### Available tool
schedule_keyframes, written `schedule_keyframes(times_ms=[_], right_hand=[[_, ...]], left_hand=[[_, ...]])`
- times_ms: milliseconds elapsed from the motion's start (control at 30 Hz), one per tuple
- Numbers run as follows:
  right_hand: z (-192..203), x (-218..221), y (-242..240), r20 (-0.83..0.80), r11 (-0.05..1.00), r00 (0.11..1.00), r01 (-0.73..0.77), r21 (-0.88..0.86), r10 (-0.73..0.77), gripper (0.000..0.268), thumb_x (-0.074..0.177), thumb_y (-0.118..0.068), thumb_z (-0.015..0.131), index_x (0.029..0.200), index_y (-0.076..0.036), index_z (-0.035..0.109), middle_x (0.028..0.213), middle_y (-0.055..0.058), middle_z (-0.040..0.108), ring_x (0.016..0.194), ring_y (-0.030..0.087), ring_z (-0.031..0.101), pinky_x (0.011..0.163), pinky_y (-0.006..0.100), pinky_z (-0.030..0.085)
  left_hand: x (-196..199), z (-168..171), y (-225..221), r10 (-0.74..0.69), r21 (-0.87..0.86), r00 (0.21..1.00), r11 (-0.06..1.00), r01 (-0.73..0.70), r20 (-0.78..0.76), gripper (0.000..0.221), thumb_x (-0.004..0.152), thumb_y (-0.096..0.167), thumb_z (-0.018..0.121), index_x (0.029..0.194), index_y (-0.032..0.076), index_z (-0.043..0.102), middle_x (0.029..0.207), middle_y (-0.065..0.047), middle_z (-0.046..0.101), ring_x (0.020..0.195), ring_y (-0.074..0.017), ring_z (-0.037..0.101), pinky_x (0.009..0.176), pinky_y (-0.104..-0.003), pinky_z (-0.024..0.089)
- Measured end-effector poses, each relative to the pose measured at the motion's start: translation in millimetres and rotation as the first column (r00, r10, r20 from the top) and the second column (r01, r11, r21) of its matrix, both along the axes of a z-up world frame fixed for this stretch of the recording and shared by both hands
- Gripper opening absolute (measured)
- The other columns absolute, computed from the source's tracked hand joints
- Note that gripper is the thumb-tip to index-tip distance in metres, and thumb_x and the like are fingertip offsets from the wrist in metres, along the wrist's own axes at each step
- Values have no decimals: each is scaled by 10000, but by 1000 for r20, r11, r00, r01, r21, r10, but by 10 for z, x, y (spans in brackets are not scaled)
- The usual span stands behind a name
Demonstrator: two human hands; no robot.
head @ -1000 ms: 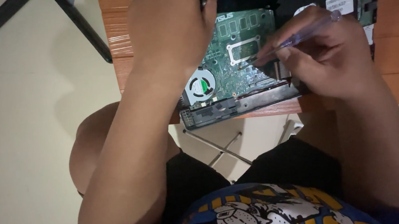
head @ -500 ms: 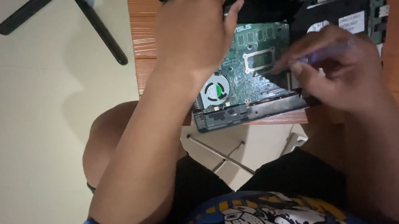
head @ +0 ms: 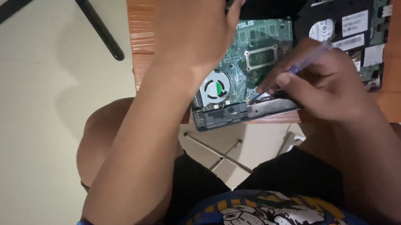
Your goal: Managing and routing internal cables and components during a laptop repair.
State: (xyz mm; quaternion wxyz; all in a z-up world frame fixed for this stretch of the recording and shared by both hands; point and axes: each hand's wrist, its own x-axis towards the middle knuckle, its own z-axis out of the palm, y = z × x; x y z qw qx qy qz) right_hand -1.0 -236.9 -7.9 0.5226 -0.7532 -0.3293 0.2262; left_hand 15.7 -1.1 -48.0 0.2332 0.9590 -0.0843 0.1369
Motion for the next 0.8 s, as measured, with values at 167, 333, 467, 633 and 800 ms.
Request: schedule_keyframes(times_ms=[167,333,467,633,800], right_hand=[[-33,-29,-31,4,996,1000,23,-84,-23,140,1045,-67,559,1002,-16,683,971,118,743,868,207,722,775,323,552],[5,-17,-27,55,996,998,-23,-91,28,131,1041,-77,551,1024,-20,668,961,102,737,720,158,665,641,286,492],[-146,161,-318,28,998,998,-52,18,52,84,1064,-111,512,1072,-77,588,1002,115,711,879,206,732,773,321,599],[-24,452,-664,119,989,993,-35,145,18,133,1114,-51,355,1012,-19,434,860,209,699,655,214,749,576,267,614],[45,370,-614,1,996,1000,-17,-90,17,126,1056,10,514,975,36,607,860,164,712,812,226,780,715,302,663]], left_hand=[[-34,9,8,-11,-17,999,1000,10,-52,180,1024,275,655,1092,156,771,870,-112,752,755,-375,696,480,-424,490],[-37,5,20,-11,4,999,1000,12,-40,214,1042,305,618,1113,173,770,818,-89,744,687,-363,683,426,-421,451],[-3,55,23,-17,38,997,999,20,-75,194,1035,311,648,1087,174,775,779,-103,730,666,-384,671,451,-470,449],[-5,160,37,-67,47,992,996,72,-104,154,1052,241,726,1055,99,784,847,-121,775,740,-372,727,476,-449,499],[-13,114,79,-43,88,991,995,54,-124,302,1069,280,780,825,125,694,678,-93,674,635,-387,663,415,-478,402]])
